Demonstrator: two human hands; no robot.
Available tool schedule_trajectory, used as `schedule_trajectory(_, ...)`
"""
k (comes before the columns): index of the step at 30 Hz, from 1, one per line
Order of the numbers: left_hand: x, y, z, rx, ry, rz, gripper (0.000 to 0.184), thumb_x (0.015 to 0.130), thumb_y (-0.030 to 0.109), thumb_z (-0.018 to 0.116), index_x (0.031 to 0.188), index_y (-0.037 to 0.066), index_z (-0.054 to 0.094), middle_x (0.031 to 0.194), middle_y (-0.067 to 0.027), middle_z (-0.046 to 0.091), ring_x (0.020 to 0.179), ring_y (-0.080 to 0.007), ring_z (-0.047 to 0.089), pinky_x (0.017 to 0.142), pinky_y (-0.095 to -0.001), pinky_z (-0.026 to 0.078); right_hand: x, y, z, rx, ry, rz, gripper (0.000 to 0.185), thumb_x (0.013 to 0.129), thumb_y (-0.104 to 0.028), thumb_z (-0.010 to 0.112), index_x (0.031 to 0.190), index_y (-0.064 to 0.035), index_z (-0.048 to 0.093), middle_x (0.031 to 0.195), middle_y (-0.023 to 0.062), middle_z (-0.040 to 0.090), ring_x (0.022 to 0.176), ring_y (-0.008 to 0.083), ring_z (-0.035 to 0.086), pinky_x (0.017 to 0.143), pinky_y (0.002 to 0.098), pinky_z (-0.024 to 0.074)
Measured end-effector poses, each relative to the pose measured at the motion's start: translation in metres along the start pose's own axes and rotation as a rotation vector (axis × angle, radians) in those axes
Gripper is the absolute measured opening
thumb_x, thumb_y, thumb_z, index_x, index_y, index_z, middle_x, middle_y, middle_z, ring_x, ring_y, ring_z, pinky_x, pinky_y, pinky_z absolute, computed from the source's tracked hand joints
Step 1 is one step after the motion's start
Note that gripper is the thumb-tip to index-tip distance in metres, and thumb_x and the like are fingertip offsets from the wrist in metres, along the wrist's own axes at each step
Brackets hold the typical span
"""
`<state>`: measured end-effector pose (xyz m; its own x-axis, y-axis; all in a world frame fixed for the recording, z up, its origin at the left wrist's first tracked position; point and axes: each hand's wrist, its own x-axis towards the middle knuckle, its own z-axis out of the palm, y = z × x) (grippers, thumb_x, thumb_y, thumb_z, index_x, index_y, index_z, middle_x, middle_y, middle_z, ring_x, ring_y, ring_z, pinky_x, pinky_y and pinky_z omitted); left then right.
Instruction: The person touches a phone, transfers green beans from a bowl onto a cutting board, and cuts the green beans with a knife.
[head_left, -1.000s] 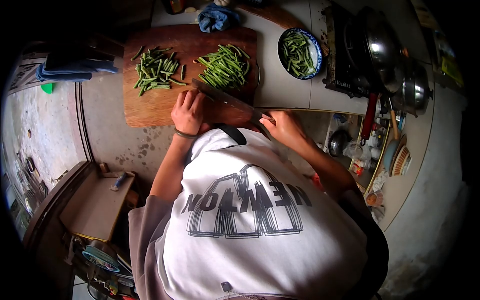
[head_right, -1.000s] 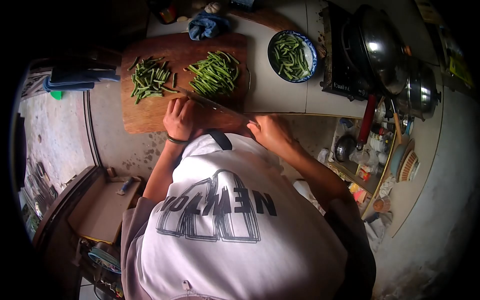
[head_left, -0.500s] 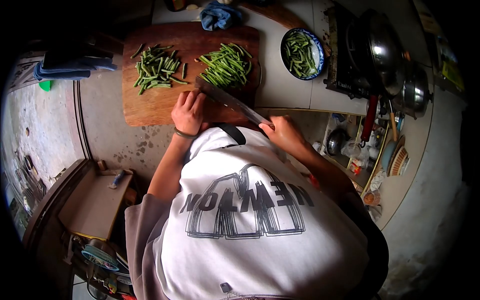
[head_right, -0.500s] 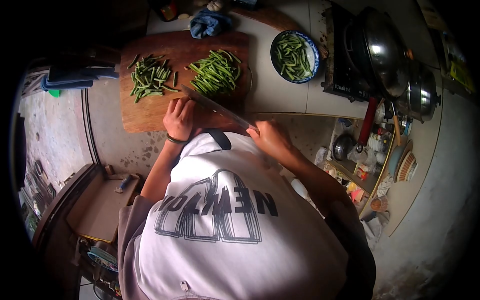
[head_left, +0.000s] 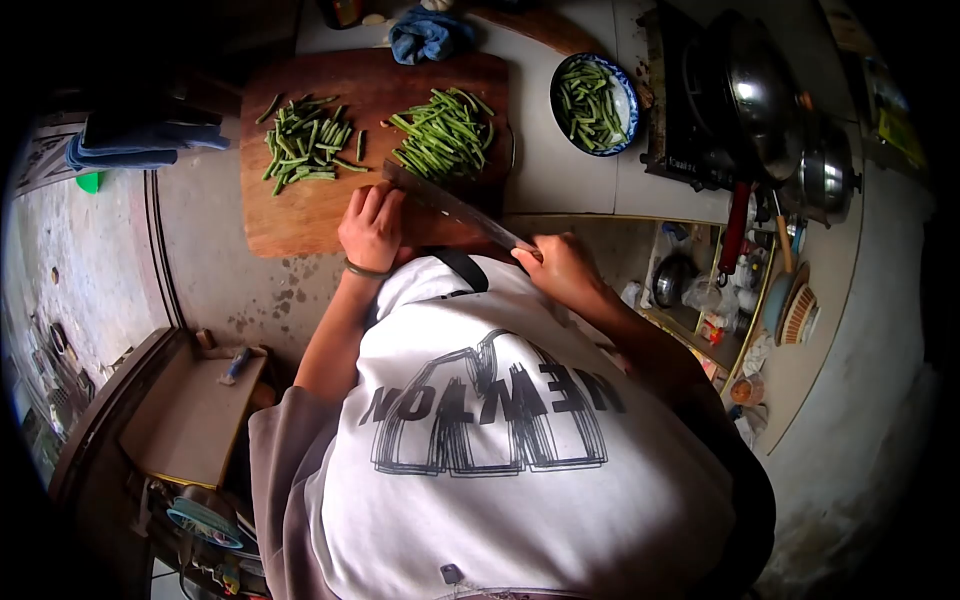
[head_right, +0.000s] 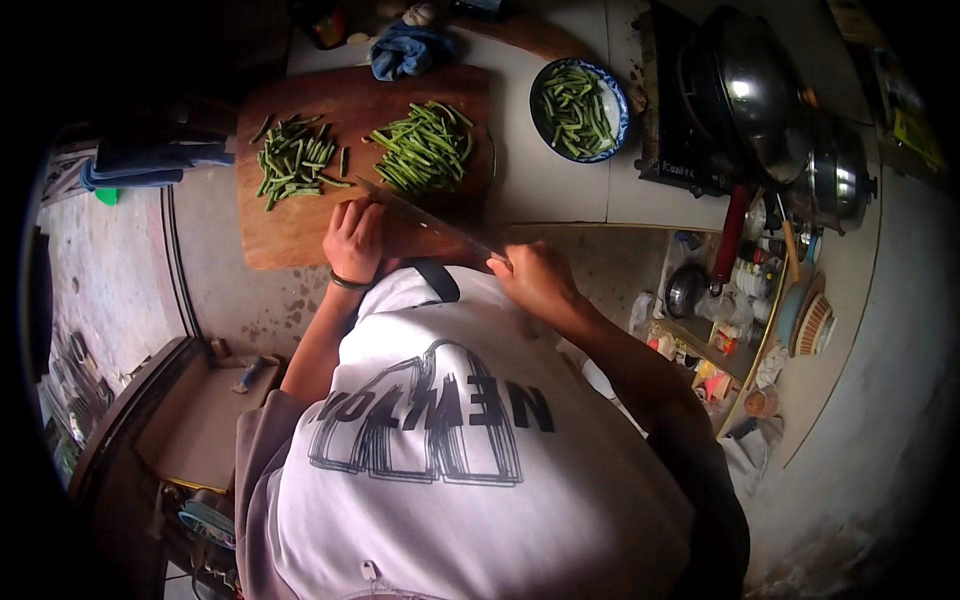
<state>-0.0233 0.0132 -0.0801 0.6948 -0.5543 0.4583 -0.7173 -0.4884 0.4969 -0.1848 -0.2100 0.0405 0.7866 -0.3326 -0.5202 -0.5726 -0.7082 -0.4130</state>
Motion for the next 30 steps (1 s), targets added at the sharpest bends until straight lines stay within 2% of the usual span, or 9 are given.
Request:
schedule_trajectory(4, 0.000, -0.001, -0.002, -0.003, -0.005, 0.007, 0.023, 0.076, 0.001, 0.069, 0.097, 0.009, 0.071, 0.104, -0.0045, 0.068, 0.091, -0.0268, 0.064, 0.070, -0.0375, 0.055, 0.004, 0.001, -0.003, 0.016, -0.078, 0.020, 0.030, 0.090, -0.032, 0.070, 0.086, -0.0023, 0.073, 0.075, 0.0224, 0.069, 0.072, 0.0422, 0.069, 0.067, 0.0498, 0.0542)
schedule_trajectory(10, 0.000, 0.000, -0.002, -0.023, 0.004, -0.009, 0.022, 0.076, 0.000, 0.069, 0.096, 0.010, 0.071, 0.102, -0.0033, 0.068, 0.090, -0.0262, 0.064, 0.069, -0.0369, 0.055, 0.013, 0.003, 0.016, -0.029, -0.080, 0.035, 0.033, 0.090, -0.033, 0.070, 0.084, -0.0009, 0.072, 0.076, 0.0233, 0.069, 0.075, 0.0431, 0.069, 0.069, 0.0509, 0.0545)
schedule_trajectory(14, 0.003, 0.001, -0.003, -0.022, 0.006, -0.011, 0.023, 0.076, 0.000, 0.069, 0.097, 0.010, 0.071, 0.102, -0.0027, 0.068, 0.090, -0.0260, 0.064, 0.070, -0.0367, 0.054, 0.012, 0.002, 0.043, -0.039, 0.105, -0.070, 0.035, 0.092, -0.034, 0.068, 0.082, 0.0002, 0.070, 0.076, 0.0246, 0.068, 0.071, 0.0446, 0.068, 0.066, 0.0513, 0.0536)
schedule_trajectory(17, 0.001, 0.002, -0.004, -0.050, 0.000, -0.002, 0.025, 0.075, -0.002, 0.068, 0.097, 0.010, 0.071, 0.102, -0.0038, 0.068, 0.091, -0.0268, 0.064, 0.072, -0.0375, 0.055, 0.011, 0.007, 0.040, 0.063, 0.136, 0.049, 0.036, 0.091, -0.033, 0.069, 0.081, 0.0006, 0.069, 0.076, 0.0252, 0.068, 0.070, 0.0443, 0.067, 0.065, 0.0509, 0.0532)
schedule_trajectory(21, 0.001, 0.002, -0.022, -0.028, 0.030, -0.076, 0.027, 0.075, -0.004, 0.067, 0.098, 0.008, 0.071, 0.103, -0.0077, 0.067, 0.093, -0.0293, 0.065, 0.075, -0.0394, 0.054, 0.000, 0.000, 0.011, 0.084, 0.127, -0.016, 0.033, 0.090, -0.032, 0.069, 0.079, -0.0002, 0.069, 0.076, 0.0243, 0.068, 0.071, 0.0434, 0.068, 0.064, 0.0504, 0.0531)
schedule_trajectory(22, -0.001, -0.003, -0.023, 0.055, 0.062, -0.113, 0.026, 0.077, -0.006, 0.067, 0.099, 0.008, 0.070, 0.103, -0.0102, 0.067, 0.094, -0.0310, 0.065, 0.077, -0.0406, 0.054, 0.000, 0.001, 0.008, 0.054, 0.115, -0.029, 0.032, 0.090, -0.031, 0.069, 0.079, -0.0005, 0.069, 0.075, 0.0240, 0.068, 0.071, 0.0431, 0.068, 0.064, 0.0503, 0.0533)
schedule_trajectory(26, 0.015, -0.010, -0.032, 0.008, 0.095, -0.167, 0.025, 0.081, -0.005, 0.068, 0.101, 0.009, 0.071, 0.101, -0.0101, 0.066, 0.093, -0.0315, 0.065, 0.077, -0.0409, 0.053, -0.001, 0.001, 0.006, 0.004, 0.066, -0.017, 0.030, 0.090, -0.031, 0.069, 0.081, -0.0014, 0.070, 0.075, 0.0231, 0.068, 0.073, 0.0432, 0.068, 0.065, 0.0503, 0.0537)
schedule_trajectory(30, 0.020, -0.021, -0.030, 0.068, 0.070, -0.158, 0.023, 0.084, 0.002, 0.067, 0.106, 0.010, 0.070, 0.108, -0.0092, 0.066, 0.097, -0.0314, 0.064, 0.078, -0.0412, 0.054, -0.003, 0.006, 0.007, -0.021, 0.057, -0.037, 0.031, 0.090, -0.032, 0.069, 0.082, -0.0015, 0.070, 0.076, 0.0231, 0.068, 0.073, 0.0434, 0.068, 0.066, 0.0511, 0.0538)
